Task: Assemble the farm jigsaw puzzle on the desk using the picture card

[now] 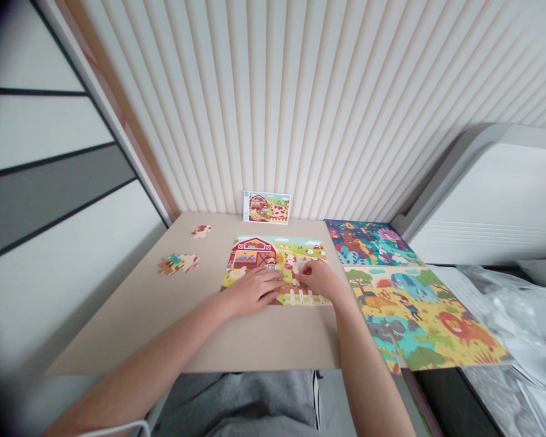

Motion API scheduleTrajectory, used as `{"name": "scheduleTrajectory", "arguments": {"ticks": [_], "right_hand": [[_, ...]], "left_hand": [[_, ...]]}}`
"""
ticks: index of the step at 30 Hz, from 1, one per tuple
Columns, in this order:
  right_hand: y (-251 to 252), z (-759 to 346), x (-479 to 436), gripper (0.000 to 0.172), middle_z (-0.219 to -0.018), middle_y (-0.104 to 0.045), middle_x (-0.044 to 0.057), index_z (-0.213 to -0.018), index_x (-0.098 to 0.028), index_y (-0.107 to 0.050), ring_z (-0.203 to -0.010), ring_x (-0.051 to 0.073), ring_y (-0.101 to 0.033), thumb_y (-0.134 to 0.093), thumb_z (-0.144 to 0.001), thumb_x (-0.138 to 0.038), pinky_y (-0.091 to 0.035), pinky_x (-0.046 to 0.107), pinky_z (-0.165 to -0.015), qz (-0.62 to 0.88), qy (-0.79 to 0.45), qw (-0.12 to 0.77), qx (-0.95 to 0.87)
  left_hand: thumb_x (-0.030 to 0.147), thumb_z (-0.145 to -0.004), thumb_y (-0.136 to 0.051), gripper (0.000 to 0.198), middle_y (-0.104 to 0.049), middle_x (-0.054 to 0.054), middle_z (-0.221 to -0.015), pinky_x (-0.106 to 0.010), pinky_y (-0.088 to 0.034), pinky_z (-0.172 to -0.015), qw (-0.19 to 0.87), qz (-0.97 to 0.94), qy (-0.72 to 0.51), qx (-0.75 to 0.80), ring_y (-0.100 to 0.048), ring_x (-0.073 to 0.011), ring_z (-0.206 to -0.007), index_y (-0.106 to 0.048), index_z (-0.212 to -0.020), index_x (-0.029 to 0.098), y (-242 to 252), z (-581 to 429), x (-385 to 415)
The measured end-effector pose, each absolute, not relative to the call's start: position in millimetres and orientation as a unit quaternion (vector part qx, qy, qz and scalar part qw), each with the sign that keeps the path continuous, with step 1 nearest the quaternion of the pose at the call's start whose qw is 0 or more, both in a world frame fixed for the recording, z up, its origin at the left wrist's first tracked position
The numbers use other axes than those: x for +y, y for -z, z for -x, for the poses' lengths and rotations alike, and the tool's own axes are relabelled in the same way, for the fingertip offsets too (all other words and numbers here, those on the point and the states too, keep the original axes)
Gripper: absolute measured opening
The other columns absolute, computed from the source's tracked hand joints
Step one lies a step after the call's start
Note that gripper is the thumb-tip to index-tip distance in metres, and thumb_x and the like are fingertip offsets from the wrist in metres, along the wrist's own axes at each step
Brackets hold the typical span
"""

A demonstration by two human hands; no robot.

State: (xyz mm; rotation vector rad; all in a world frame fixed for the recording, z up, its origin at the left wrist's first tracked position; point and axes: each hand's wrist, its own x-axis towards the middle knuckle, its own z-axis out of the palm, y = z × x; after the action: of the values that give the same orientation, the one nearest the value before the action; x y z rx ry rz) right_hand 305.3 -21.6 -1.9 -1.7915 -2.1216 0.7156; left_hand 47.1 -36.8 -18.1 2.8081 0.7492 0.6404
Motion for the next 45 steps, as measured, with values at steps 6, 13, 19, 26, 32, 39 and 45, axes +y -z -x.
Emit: {"name": "scheduleTrajectory", "arguments": {"ticks": [6,13,19,26,32,39,45], "right_hand": [[5,-305,-19,0.023,-0.065,-0.070,0.002,-0.068,-0.018,-0.066,-0.058,0.013,-0.060,-0.065,-0.081,-0.037,-0.037,0.022,-0.053,0.625,-0.224,0.141,-0.734],[9,-305,-20,0.016,-0.067,-0.069,0.001,-0.082,-0.018,-0.066,-0.054,0.011,-0.058,-0.066,-0.080,-0.034,-0.036,0.021,-0.051,0.620,-0.256,0.172,-0.722],[12,-303,-19,0.017,-0.063,-0.066,-0.003,-0.092,-0.019,-0.068,-0.052,0.010,-0.054,-0.061,-0.081,-0.030,-0.037,0.019,-0.051,0.582,-0.296,0.202,-0.730],[6,-302,-21,0.029,-0.065,-0.066,-0.001,-0.102,-0.017,-0.076,-0.059,0.012,-0.055,-0.059,-0.082,-0.029,-0.037,0.020,-0.054,0.584,-0.267,0.185,-0.744],[-8,-297,-29,0.028,-0.075,-0.073,0.002,-0.095,-0.022,-0.080,-0.068,0.015,-0.061,-0.054,-0.091,-0.032,-0.037,0.022,-0.060,0.567,-0.211,0.094,-0.791],[-17,-286,-41,0.031,-0.095,-0.075,0.009,-0.122,-0.031,-0.070,-0.089,0.022,-0.069,-0.048,-0.100,-0.036,-0.041,0.026,-0.071,0.597,-0.095,-0.009,-0.797],[-16,-280,-44,0.031,-0.097,-0.074,0.011,-0.122,-0.030,-0.068,-0.093,0.025,-0.069,-0.047,-0.101,-0.034,-0.042,0.029,-0.075,0.602,-0.044,-0.045,-0.796]], "left_hand": [[0.029,-0.100,-0.049,0.032,-0.062,-0.007,-0.126,-0.045,-0.040,-0.110,0.069,-0.941,-0.213,0.253,-0.056,-0.0241,-0.120,-0.063,-0.129,0.028,18,-47,-38],[0.029,-0.101,-0.047,0.034,-0.055,-0.007,-0.140,-0.047,-0.036,-0.115,0.060,-0.943,-0.212,0.250,-0.049,-0.0246,-0.132,-0.060,-0.133,0.030,20,-48,-38],[0.029,-0.102,-0.044,0.034,-0.057,-0.007,-0.139,-0.047,-0.033,-0.116,0.049,-0.947,-0.195,0.250,-0.051,-0.0238,-0.131,-0.059,-0.133,0.027,16,-51,-39],[0.028,-0.102,-0.044,0.036,-0.057,-0.010,-0.139,-0.049,-0.033,-0.116,0.032,-0.946,-0.188,0.261,-0.053,-0.0247,-0.129,-0.056,-0.135,0.025,14,-52,-43],[0.029,-0.102,-0.040,0.037,-0.047,-0.009,-0.151,-0.050,-0.026,-0.120,0.032,-0.945,-0.182,0.269,-0.041,-0.0249,-0.142,-0.052,-0.137,0.025,20,-51,-42],[0.030,-0.102,-0.038,0.041,-0.052,-0.011,-0.147,-0.047,-0.022,-0.122,0.028,-0.947,-0.175,0.268,-0.043,-0.0233,-0.140,-0.048,-0.141,0.022,13,-53,-41],[0.029,-0.102,-0.037,0.039,-0.052,-0.010,-0.146,-0.049,-0.016,-0.123,0.020,-0.946,-0.170,0.274,-0.041,-0.0232,-0.142,-0.051,-0.137,0.022,17,-57,-39]]}}
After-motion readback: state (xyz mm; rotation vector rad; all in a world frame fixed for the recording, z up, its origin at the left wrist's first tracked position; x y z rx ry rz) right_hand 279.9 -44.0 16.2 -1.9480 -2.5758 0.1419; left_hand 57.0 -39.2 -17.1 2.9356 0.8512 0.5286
